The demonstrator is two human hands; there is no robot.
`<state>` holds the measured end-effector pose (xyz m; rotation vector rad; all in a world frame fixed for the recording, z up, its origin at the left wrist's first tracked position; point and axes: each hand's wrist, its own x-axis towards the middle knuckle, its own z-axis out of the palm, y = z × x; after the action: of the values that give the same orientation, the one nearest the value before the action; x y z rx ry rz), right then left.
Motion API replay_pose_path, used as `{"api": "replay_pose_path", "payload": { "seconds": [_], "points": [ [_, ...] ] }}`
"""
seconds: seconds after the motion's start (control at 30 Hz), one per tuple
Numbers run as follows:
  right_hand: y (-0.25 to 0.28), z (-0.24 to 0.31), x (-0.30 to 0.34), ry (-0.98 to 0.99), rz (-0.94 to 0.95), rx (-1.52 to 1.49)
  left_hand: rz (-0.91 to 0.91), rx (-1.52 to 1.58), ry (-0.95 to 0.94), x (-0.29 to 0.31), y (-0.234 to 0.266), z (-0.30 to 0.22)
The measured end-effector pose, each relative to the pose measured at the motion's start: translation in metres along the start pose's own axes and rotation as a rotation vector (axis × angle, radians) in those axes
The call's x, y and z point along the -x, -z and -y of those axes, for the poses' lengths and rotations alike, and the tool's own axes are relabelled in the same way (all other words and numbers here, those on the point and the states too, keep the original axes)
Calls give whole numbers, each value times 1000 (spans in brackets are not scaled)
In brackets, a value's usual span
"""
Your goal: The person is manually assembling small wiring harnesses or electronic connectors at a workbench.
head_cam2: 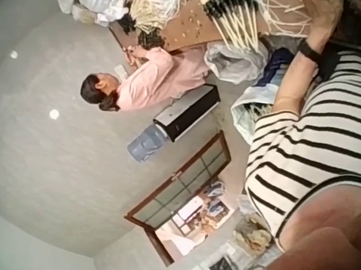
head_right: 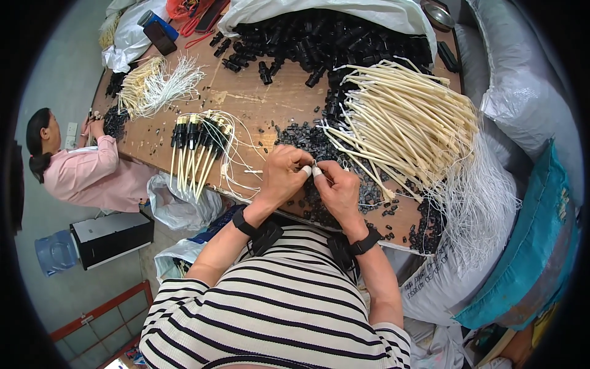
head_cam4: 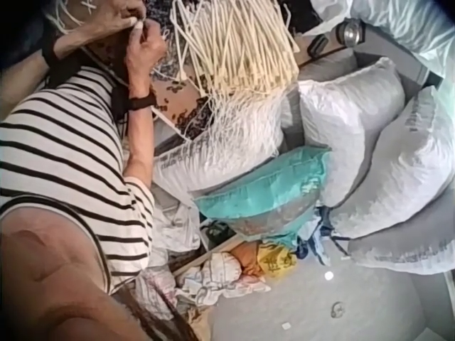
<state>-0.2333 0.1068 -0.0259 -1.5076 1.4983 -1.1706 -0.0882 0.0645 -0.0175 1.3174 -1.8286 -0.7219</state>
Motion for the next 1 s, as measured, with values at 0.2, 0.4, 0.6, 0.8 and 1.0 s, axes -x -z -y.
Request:
{"api": "replay_pose_path", "payload": {
  "seconds": [0.2,0.4,0.6,0.8,1.0],
  "points": [
    [3,-4,5,37,31,78,32,57,7,2,-2,11],
    [22,-15,4,-372,119,-1012,167,182,-120,-2,7,0],
    [36,-3,-2,-19,130,-445,431,121,-158,-9,15,12],
    [26,12,0,397,101,317,382,-61,-119,-4,22,4],
    [9,17,-9,-214,262,-16,339,-402,-407,7,32,10]
  ]
}}
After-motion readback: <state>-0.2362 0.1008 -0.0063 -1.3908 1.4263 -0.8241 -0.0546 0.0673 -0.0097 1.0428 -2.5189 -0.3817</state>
